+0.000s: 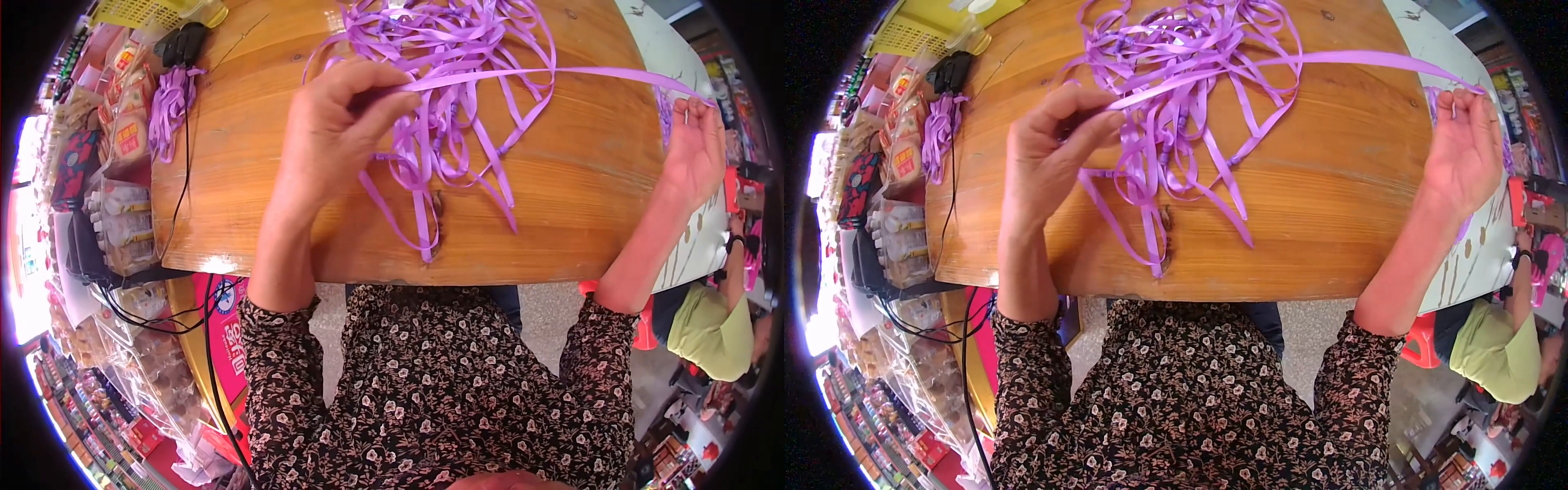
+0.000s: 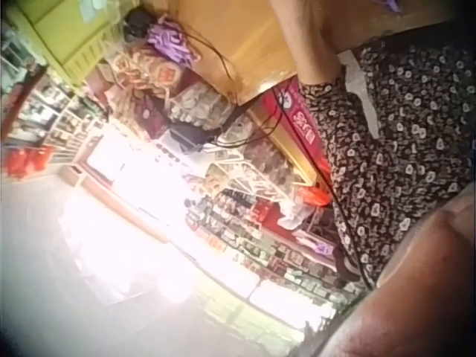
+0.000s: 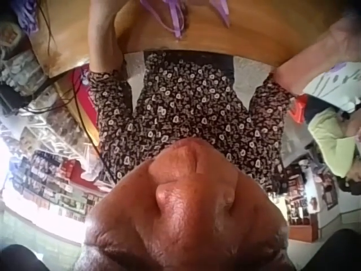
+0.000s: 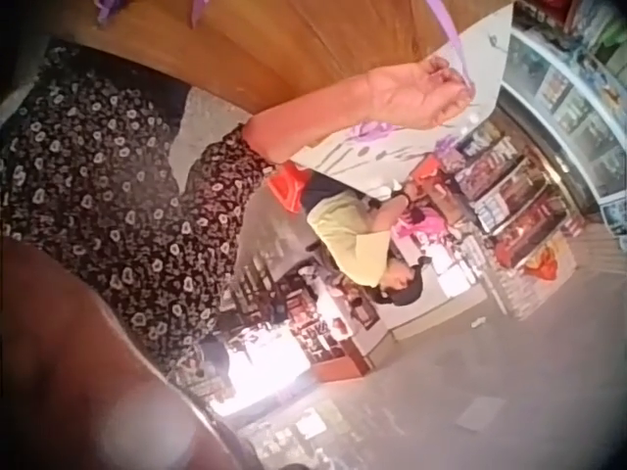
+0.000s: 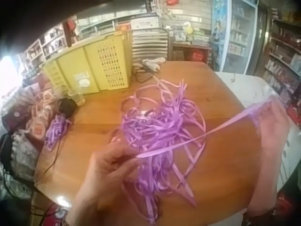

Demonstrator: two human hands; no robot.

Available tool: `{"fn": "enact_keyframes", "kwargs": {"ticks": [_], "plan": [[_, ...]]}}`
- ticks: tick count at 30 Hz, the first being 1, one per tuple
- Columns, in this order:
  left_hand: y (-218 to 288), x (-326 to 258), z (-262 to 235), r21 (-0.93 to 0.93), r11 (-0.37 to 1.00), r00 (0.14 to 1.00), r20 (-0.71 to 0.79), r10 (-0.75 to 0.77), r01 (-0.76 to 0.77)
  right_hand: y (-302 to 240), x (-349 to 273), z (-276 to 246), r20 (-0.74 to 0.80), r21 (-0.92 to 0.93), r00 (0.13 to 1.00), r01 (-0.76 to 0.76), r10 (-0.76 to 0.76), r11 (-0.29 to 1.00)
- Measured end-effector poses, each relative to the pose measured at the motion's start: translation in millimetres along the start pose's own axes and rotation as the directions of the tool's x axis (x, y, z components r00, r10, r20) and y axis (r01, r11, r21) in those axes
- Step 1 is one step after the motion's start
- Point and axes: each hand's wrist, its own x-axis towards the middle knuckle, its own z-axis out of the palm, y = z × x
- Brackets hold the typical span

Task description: Tying individual knots in lengths of purple plastic ribbon.

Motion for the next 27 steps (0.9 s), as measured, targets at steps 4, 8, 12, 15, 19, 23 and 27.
{"fn": "enact_keyframes", "kwargs": {"ticks": [4,8,12,15,19,23,27], "plan": [[10,-3,-19,-0.146,0.987,0.998,0.014,-0.063,0.064,-8,12,-22,-0.077,0.065,0.997,0.027,-0.022,0.998],[15,-2,-20,-0.237,0.965,0.993,0.076,-0.095,0.110,0,-2,19,-0.300,-0.456,0.913,0.116,-0.275,0.883],[8,-9,-3,-0.242,0.964,0.991,0.103,-0.085,0.108,30,-34,65,0.526,-0.801,0.723,0.599,-0.448,0.026],[20,-15,11,-0.196,0.966,0.972,0.192,-0.133,0.171,39,-66,102,0.798,-0.544,0.575,0.816,-0.179,0.197],[21,-22,28,-0.272,0.946,0.958,0.267,-0.103,0.178,45,-97,127,0.888,-0.394,0.458,0.802,-0.039,0.449],[24,-21,35,-0.249,0.947,0.937,0.331,-0.111,0.201,57,-103,113,0.895,-0.317,0.419,0.838,-0.153,0.445],[26,-21,34,-0.106,0.994,0.971,0.238,-0.009,0.035,51,-100,113,0.874,-0.341,0.457,0.817,-0.163,0.465]]}}
